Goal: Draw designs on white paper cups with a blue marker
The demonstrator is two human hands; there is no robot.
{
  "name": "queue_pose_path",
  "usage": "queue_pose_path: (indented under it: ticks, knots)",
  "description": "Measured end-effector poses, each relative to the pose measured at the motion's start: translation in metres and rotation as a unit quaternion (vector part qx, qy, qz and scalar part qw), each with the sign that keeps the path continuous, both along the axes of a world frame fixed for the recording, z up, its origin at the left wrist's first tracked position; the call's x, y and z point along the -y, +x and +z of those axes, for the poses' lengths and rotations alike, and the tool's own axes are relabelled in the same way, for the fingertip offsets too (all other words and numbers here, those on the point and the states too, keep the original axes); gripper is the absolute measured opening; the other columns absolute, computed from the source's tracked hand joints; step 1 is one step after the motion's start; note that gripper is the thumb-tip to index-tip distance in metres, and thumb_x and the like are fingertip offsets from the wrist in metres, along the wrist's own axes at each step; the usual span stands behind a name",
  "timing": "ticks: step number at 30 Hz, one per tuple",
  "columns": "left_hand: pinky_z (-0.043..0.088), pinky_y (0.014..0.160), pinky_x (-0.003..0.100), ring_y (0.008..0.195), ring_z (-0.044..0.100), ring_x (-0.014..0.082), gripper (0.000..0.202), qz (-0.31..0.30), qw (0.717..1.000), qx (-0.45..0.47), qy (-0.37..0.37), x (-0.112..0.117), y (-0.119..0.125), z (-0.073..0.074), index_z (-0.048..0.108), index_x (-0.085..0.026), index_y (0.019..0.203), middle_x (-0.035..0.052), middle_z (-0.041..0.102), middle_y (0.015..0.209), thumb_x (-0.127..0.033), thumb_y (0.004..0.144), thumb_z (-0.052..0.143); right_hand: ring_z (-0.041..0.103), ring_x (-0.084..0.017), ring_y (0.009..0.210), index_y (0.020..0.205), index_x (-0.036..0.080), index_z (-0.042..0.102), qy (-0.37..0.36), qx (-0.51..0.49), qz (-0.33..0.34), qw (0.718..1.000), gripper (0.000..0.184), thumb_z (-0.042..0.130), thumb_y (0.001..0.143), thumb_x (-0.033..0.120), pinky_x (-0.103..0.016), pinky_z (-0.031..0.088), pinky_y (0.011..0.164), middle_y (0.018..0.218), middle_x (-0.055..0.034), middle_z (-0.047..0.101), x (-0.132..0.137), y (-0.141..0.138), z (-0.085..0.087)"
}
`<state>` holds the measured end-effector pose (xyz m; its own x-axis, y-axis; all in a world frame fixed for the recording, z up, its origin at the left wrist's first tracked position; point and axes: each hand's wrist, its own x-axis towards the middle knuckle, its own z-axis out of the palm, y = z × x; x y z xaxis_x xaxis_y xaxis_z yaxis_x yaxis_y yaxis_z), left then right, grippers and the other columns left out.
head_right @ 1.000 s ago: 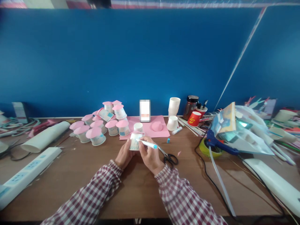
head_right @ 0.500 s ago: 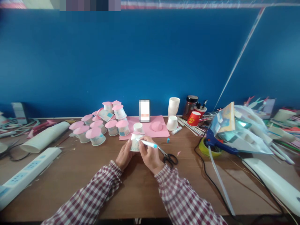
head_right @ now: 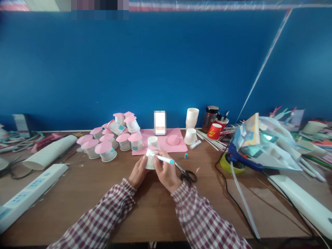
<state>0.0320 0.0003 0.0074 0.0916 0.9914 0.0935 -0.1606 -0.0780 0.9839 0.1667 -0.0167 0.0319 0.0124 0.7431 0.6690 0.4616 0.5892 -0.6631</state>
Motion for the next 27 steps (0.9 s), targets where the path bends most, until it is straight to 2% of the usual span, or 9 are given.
queue_pose_path:
  ticks: [6, 8, 10, 12, 16, 27]
  knots:
    - [0.042, 0.079, 0.031, 0.081, 0.055, 0.0204, 0.041, 0.008, 0.996, -0.067, 0.060, 0.0010, -0.0017, 0.0067, 0.065, -0.015, 0.097, 0.0064, 0.064, 0.087, -0.050, 0.082, 0.050, 0.061, -0.015, 0.073, 0.092, 0.019, 0.055, -0.005, -0.004, 0.000, 1.000, 0.010, 0.046, 0.089, 0.025, -0.025, 0.050, 0.067, 0.083, -0.0038, 0.063, -0.0001, -0.0004, 0.0001]
    - [0.042, 0.080, 0.031, 0.083, 0.055, 0.0212, 0.041, 0.007, 0.996, -0.067, 0.058, 0.0009, -0.0018, 0.0061, 0.066, -0.015, 0.096, 0.0067, 0.064, 0.086, -0.050, 0.081, 0.050, 0.061, -0.016, 0.074, 0.092, 0.020, 0.054, -0.012, -0.012, 0.007, 1.000, 0.010, 0.046, 0.089, 0.026, -0.026, 0.051, 0.067, 0.084, -0.0041, 0.062, -0.0003, -0.0003, -0.0012]
    - [0.043, 0.076, 0.031, 0.082, 0.056, 0.0211, 0.042, 0.000, 0.999, -0.038, 0.033, 0.0004, -0.0012, 0.0040, 0.065, -0.014, 0.099, 0.0073, 0.065, 0.087, -0.050, 0.081, 0.051, 0.061, -0.016, 0.073, 0.093, 0.019, 0.053, -0.018, -0.036, 0.016, 0.999, 0.011, 0.046, 0.089, 0.027, -0.026, 0.051, 0.065, 0.084, -0.0046, 0.062, -0.0008, -0.0001, -0.0029]
    - [0.045, 0.073, 0.032, 0.081, 0.057, 0.0211, 0.046, -0.020, 0.999, 0.028, -0.007, -0.0005, 0.0000, 0.0021, 0.062, -0.014, 0.105, 0.0089, 0.065, 0.092, -0.052, 0.082, 0.049, 0.061, -0.015, 0.072, 0.093, 0.019, 0.052, -0.022, -0.069, 0.020, 0.997, 0.011, 0.047, 0.090, 0.028, -0.025, 0.052, 0.062, 0.083, -0.0051, 0.062, -0.0016, 0.0001, -0.0044]
    - [0.048, 0.074, 0.035, 0.087, 0.060, 0.0234, 0.052, -0.054, 0.984, 0.157, -0.066, -0.0021, 0.0020, 0.0028, 0.057, -0.012, 0.114, 0.0129, 0.064, 0.103, -0.053, 0.082, 0.049, 0.060, -0.014, 0.068, 0.091, 0.019, 0.051, -0.029, -0.105, 0.023, 0.994, 0.011, 0.046, 0.090, 0.028, -0.024, 0.051, 0.057, 0.080, -0.0050, 0.060, -0.0026, 0.0001, -0.0051]
    - [0.050, 0.080, 0.039, 0.094, 0.061, 0.0266, 0.057, -0.054, 0.977, 0.191, -0.075, -0.0039, 0.0003, 0.0017, 0.056, -0.010, 0.117, 0.0161, 0.064, 0.106, -0.053, 0.081, 0.051, 0.058, -0.014, 0.066, 0.090, 0.018, 0.052, -0.039, -0.075, 0.017, 0.996, 0.014, 0.045, 0.090, 0.030, -0.024, 0.050, 0.057, 0.078, -0.0049, 0.059, -0.0040, 0.0008, -0.0043]
